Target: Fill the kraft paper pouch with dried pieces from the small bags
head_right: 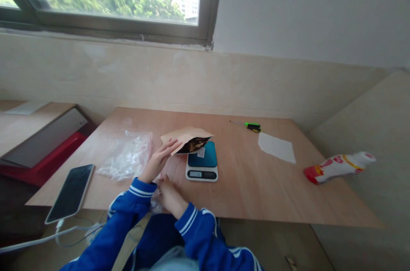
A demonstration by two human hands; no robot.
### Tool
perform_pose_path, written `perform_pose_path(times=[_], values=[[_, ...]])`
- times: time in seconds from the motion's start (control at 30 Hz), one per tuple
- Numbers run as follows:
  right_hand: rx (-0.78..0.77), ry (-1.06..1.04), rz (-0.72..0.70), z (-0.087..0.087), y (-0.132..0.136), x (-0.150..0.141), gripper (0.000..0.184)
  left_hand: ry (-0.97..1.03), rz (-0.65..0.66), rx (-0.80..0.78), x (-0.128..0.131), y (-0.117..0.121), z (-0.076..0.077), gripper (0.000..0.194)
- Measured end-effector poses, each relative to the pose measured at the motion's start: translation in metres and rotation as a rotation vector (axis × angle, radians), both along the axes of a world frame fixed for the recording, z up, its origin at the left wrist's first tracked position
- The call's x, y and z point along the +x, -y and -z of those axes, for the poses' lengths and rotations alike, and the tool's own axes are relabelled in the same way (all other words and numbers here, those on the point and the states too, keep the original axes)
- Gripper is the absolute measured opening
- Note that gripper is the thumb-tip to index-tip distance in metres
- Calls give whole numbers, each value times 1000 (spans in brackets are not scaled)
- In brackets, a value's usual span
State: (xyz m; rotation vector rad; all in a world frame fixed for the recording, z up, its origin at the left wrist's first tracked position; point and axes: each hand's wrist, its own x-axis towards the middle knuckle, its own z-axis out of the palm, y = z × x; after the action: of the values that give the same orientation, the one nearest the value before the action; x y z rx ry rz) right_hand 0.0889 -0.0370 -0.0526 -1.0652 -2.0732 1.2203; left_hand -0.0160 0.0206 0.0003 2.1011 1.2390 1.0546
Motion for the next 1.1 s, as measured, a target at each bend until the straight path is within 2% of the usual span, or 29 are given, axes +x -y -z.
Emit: perform_pose_path(times=[0.07,0.17,0.3,0.43,0.5,0.57,0.7,0.77,0.9,1.0,1.1], values=[[67,-15,-23,3,3,1,45,-30,6,-31,1,-2,8,45],[82,-17,-30,5,7,3,52,-44,-7,-68,0,-4,20,45],[74,-79,-80,2,11,2,48,-82,11,-90,0,-6,29,45],[56,-183,-89,4,12,0,41,-173,-28,-91,-6,1,27,47],[7,-153,-74,6,13,-1,31,-181,-115,-81,-14,15,26,47],[-38,-104,-58,6,13,-1,20,-131,-271,-81,-25,37,29,46],[-78,-63,-44,0,16,0,12,-28,-689,-124,-47,95,50,40],[-111,-40,-36,-5,18,1,14,-62,-773,-153,-53,119,63,39],[-119,-3,-19,-10,21,1,20,-109,-893,-197,-54,141,73,40],[-155,-14,-16,-11,20,1,24,-25,-847,-304,-50,139,68,40],[-156,-82,-2,-11,18,3,31,213,-790,-416,-39,133,57,44]])
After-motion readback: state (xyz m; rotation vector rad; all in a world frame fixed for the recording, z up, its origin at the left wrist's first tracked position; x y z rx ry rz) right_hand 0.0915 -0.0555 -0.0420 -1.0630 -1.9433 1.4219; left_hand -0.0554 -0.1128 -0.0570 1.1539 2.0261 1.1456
